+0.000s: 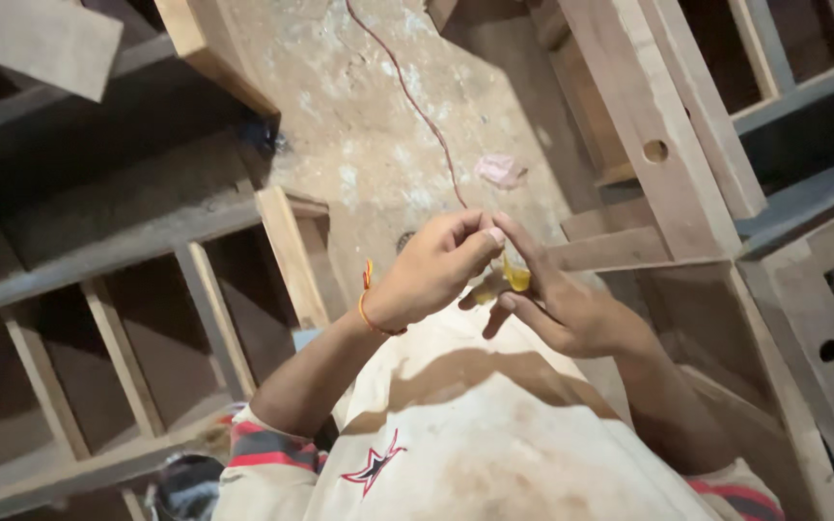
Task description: The person uses a handheld electric sander to smooth the edges of a wooden furniture frame. After sanding, the person picks up a roll of yellow tape and wraps it around their finger.
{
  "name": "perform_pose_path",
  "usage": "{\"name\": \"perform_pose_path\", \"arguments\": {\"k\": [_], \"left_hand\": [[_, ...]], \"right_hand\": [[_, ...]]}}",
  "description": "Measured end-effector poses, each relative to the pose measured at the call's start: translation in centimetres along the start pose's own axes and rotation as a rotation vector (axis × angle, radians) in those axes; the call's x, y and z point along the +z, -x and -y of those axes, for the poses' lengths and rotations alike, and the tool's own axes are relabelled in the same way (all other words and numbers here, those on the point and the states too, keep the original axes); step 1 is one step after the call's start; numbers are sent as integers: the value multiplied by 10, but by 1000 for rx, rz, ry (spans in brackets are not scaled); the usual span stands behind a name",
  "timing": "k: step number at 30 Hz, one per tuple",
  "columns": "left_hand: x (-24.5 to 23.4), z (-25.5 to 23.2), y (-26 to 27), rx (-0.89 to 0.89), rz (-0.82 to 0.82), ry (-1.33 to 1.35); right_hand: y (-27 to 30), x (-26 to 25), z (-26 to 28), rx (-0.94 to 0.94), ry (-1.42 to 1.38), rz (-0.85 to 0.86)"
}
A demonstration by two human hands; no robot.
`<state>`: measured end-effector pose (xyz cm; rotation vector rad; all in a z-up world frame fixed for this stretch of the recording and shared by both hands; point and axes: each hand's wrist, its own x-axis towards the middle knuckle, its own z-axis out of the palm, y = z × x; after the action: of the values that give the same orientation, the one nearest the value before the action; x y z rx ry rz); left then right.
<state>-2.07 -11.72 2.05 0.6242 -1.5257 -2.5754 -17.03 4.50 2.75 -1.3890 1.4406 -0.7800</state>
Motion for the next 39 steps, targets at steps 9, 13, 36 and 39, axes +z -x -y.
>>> {"name": "perform_pose_path", "arguments": {"k": [9, 13, 36, 39], "left_hand": [[-67, -58, -37, -42, 58, 220], [-94, -73, -59, -31, 29, 257], [-224, -201, -258, -171, -31, 458], [-234, -217, -273, -215, 6, 409]], "right_hand": [[-91, -38, 16, -6, -299, 115], [-134, -64, 7, -15, -269, 173], [-338, -245, -6, -26, -457, 328], [-350, -248, -5, -173, -496, 284]]}}
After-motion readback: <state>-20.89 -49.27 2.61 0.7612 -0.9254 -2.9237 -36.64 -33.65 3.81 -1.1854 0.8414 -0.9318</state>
